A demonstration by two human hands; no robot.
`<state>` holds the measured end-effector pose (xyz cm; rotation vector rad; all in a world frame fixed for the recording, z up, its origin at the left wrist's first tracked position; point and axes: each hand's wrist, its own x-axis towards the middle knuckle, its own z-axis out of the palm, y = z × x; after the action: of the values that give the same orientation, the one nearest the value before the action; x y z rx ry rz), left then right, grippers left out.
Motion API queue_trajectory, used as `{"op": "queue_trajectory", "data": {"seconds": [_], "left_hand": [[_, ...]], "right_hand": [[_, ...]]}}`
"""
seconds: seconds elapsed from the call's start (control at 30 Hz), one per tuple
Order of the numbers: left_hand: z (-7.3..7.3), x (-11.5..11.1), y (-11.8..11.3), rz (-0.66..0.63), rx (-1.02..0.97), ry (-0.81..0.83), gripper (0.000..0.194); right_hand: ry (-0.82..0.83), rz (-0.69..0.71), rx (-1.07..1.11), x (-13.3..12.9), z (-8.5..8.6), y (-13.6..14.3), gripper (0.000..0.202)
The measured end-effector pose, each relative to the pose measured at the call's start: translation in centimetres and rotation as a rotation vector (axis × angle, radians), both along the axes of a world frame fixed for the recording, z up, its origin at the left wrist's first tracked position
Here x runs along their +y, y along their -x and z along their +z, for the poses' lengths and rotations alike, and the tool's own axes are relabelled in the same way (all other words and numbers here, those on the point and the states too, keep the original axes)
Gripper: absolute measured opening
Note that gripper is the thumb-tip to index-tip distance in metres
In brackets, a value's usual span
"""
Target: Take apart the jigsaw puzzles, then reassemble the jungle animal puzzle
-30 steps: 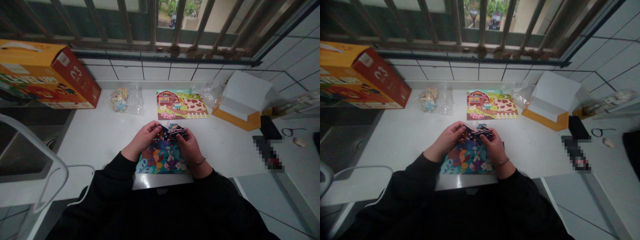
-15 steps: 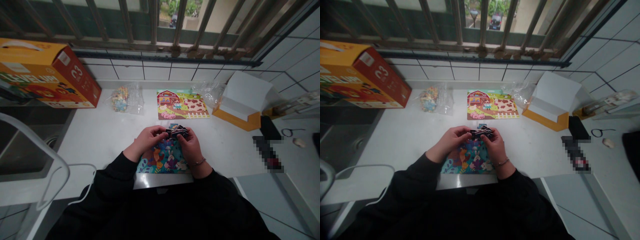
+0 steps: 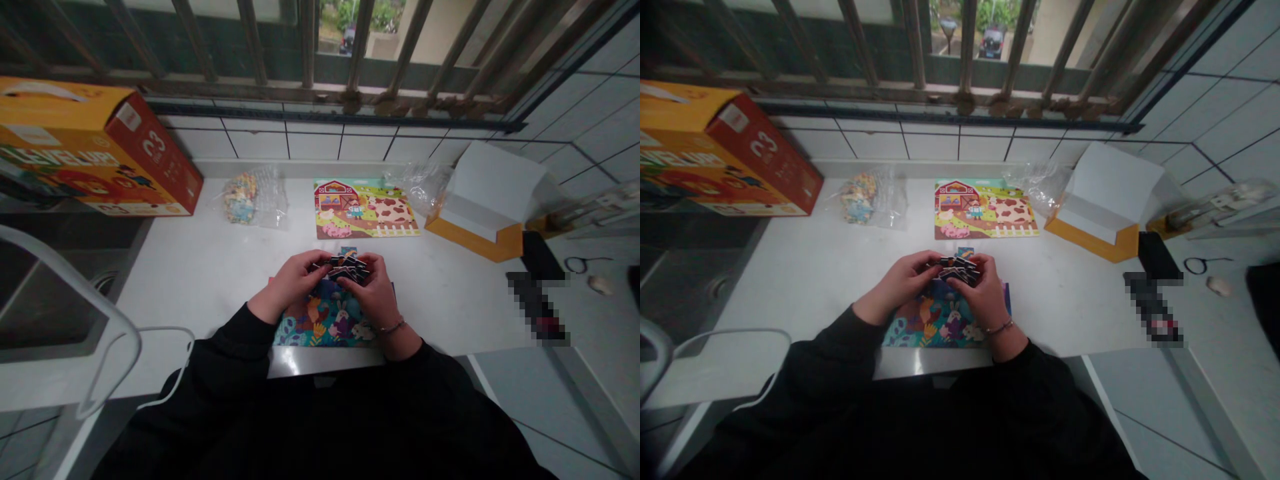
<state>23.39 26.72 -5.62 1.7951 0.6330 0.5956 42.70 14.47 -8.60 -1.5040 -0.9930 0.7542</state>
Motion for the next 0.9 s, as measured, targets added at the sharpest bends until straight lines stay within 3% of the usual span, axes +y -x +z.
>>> {"op": "queue_trajectory", "data": {"seconds": [0.07, 0.23, 0.37, 0.47, 0.53, 0.6, 0.73, 0.9], "left_hand": [[-0.1, 0.1, 0.1, -0.040, 0.006, -0.051, 0.023], [0.3, -0.1, 0.3, -0.136, 0.051, -0.177, 0.027], [0.7, -0.1, 0.5, -0.055, 0.106, -0.223, 0.033], [0.2, 0.3, 0.6, 0.048, 0.186, -0.400, 0.035], [-0.3, 0.5, 0.6, 0.036, 0.294, -0.535, 0.045], [-0.6, 0.5, 0.4, -0.015, 0.410, -0.620, 0.057], [-0.8, 0.2, 0.0, -0.033, 0.505, -0.645, 0.045], [-0.6, 0.4, 0.2, -0.013, 0.387, -0.556, 0.031]], "right_hand": [[-0.008, 0.012, -0.133, 0.0, 0.2, 0.0, 0.072], [-0.074, 0.138, -0.515, -0.1, 0.9, 0.3, 0.030], [-0.083, 0.150, -0.603, -0.5, 0.9, 0.4, 0.030], [-0.118, 0.055, -0.607, -1.2, 1.1, 0.0, 0.035], [-0.145, 0.014, -0.615, -1.6, 1.3, -0.3, 0.035], [-0.146, 0.069, -0.647, -1.9, 1.4, -0.6, 0.033], [-0.040, 0.265, -0.755, -2.0, 1.2, -0.7, 0.031], [-0.052, 0.271, -0.785, -1.9, 0.8, -0.7, 0.028]]}}
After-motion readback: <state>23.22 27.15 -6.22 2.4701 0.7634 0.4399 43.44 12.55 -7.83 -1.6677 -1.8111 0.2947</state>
